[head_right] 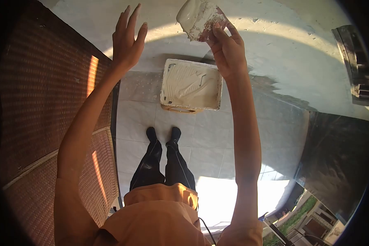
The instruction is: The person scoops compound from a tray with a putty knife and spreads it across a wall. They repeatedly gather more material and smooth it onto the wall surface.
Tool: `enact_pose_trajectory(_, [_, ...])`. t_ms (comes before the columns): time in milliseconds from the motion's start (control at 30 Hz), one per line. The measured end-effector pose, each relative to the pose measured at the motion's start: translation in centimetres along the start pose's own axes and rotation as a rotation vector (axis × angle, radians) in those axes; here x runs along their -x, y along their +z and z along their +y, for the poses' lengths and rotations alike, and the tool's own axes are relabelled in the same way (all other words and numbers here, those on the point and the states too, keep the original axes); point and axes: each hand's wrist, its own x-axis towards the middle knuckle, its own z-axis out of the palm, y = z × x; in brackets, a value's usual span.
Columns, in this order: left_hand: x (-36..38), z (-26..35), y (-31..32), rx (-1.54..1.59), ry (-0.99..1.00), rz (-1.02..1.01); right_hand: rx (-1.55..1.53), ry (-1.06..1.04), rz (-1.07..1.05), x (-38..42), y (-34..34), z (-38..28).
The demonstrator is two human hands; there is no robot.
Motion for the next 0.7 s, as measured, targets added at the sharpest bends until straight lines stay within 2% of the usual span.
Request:
enact_pose_trajectory(133, [-8.5,3.7,-5.6,-0.073,0.092,0.057,-0.038,-0.119,-0.016,-0.3,5.1,-7.0])
enact_pose_trajectory(200, [-12.3,4.2,-7.6,-0.079,0.303,0.165,-0.068,-0.186,-0.044,0.1,7.4,-10.2])
enact_pose_trajectory(300, [-16.7,6.5,-11.3,-0.138,0.391,0.226,-0.1,-0.286,-0.114,-0.3,9.8,-14.5])
enact_pose_trajectory(500, [-24.5,10.0,-16.2,-0.231,0.513,0.373,-0.109,-0.426,-0.087,-0.7,13.9,-21.7])
enact_pose_trajectory(700, [-31.1,11.5,-17.7,-0.323,0.585,0.491,-0.141,-0.601,-0.051,-4.2,16.1,-27.4])
